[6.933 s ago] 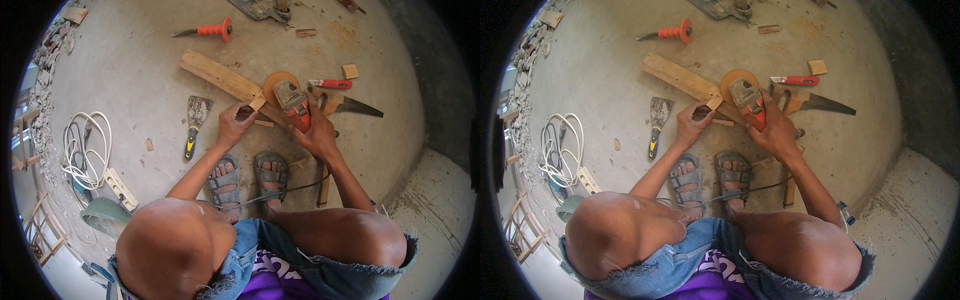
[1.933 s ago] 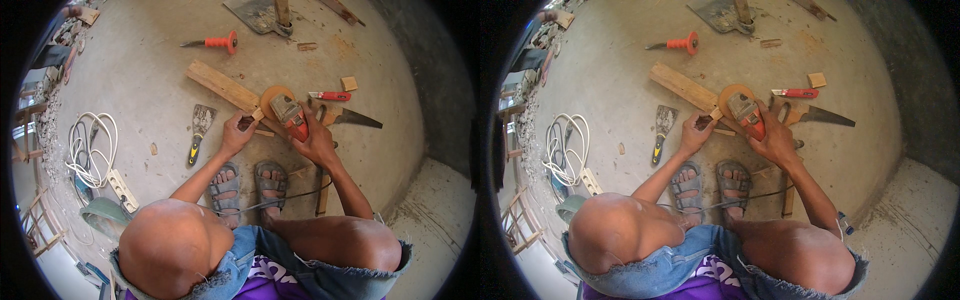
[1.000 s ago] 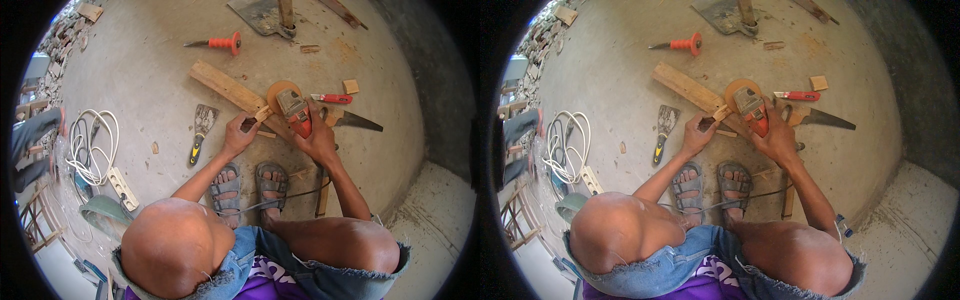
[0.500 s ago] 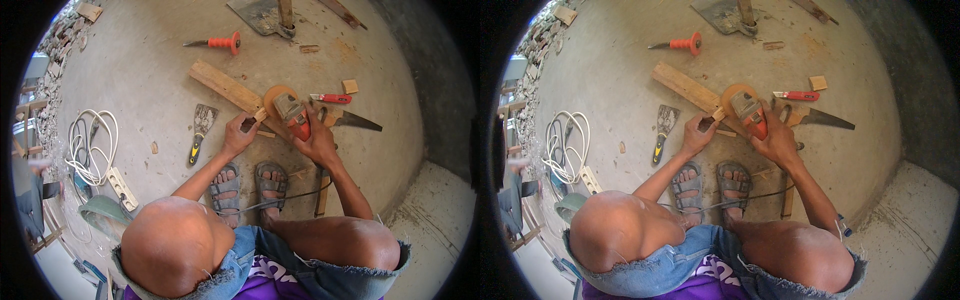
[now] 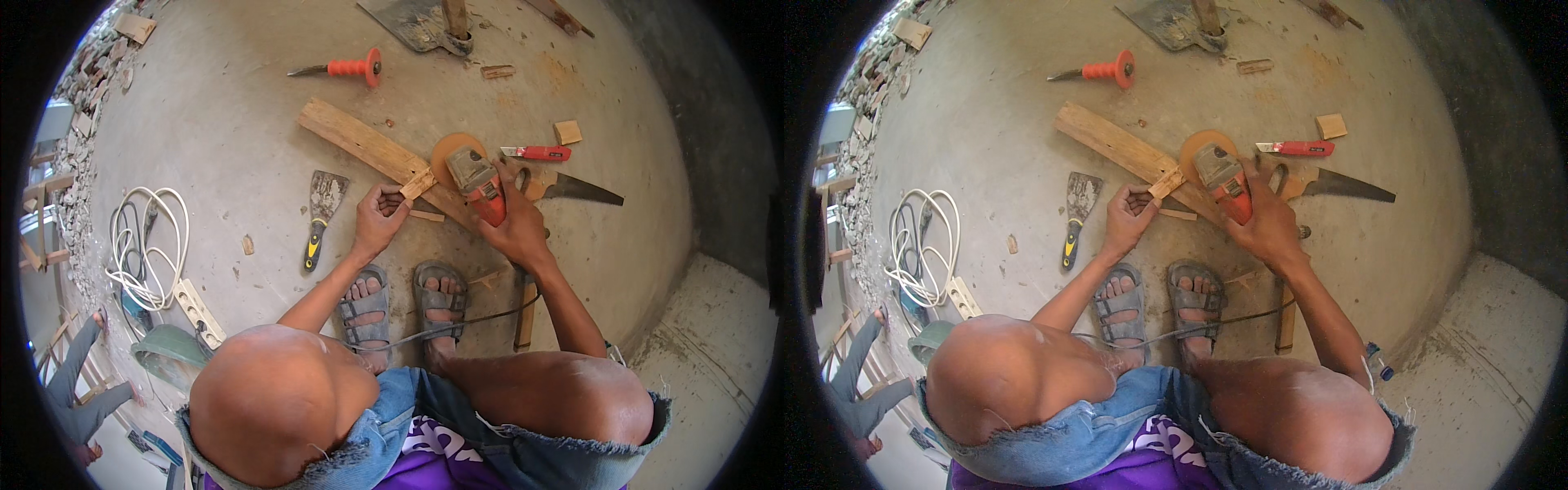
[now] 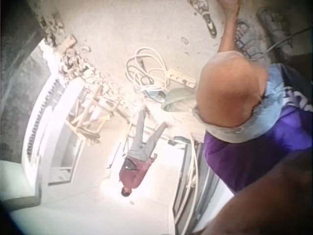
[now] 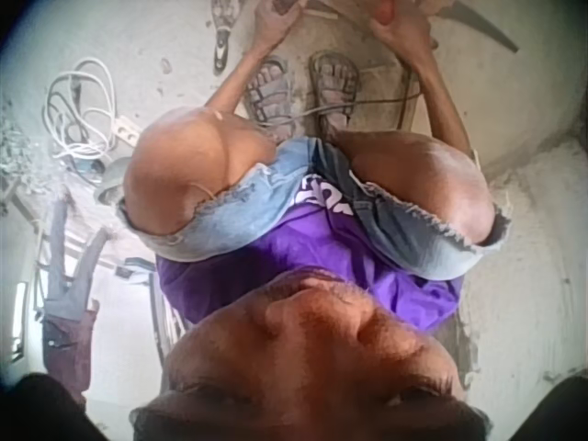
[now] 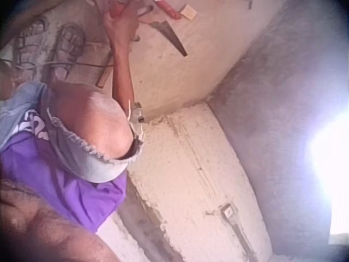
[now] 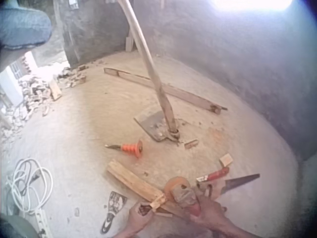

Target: The person sits on the floor and uses an angle grinder to smooth a small piece of wood. They then use a utility knife to carve and shape the wood further, placing the finished piece on a nearby wooden structure.

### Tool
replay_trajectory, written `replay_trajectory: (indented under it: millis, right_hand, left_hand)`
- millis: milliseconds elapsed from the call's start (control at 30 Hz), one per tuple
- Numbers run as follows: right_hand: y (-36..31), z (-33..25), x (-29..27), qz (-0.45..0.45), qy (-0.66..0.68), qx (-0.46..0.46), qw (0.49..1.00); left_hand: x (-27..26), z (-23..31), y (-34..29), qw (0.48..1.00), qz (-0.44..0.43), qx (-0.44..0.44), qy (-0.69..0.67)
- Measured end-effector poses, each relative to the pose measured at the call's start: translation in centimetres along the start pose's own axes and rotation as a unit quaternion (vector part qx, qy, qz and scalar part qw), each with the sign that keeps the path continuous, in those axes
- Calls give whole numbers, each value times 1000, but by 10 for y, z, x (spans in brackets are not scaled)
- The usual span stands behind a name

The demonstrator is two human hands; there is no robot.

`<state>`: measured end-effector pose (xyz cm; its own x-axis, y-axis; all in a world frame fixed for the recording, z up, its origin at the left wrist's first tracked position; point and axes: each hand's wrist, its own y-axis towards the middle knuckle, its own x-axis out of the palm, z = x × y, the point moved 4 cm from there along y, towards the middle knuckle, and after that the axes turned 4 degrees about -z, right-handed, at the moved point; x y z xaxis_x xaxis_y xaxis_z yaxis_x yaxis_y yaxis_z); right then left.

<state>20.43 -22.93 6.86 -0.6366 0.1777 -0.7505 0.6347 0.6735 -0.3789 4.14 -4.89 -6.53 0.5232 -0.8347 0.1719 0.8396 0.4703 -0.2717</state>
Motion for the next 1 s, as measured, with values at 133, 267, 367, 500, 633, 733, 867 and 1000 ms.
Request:
replay_trajectory:
  millis: [133, 267, 367, 500, 633, 733, 867, 1000]
  right_hand:
    - [2, -2, 10, -27, -6, -24, 999]
    - [-1, 1, -4, 21, -8, 13, 1000]
    - [-6, 13, -13, 77, 1, 3, 997]
    - [-10, 16, -10, 65, 35, -6, 997]
    - [-16, 4, -6, 43, 41, -30, 998]
    - [-16, 1, -4, 33, 24, -17, 999]
    - [-11, 5, 2, 35, 28, -15, 999]
    - [-8, 4, 6, 9, 24, -15, 1000]
  left_hand:
    - [-3, 3, -3, 1000, 11, 4, 7]
    - [5, 12, 3, 1000, 10, -2, 26]
    - [4, 12, 9, 997, -3, -75, -28]
    - [-1, -1, 1, 941, 49, -192, -274]
    - [1, -5, -2, 896, 30, -230, -378]
    - [3, -12, 1, 882, 21, -242, -404]
    - [1, -14, 1, 884, 23, -238, -403]
    - [-1, -16, 1, 876, 32, -242, -415]
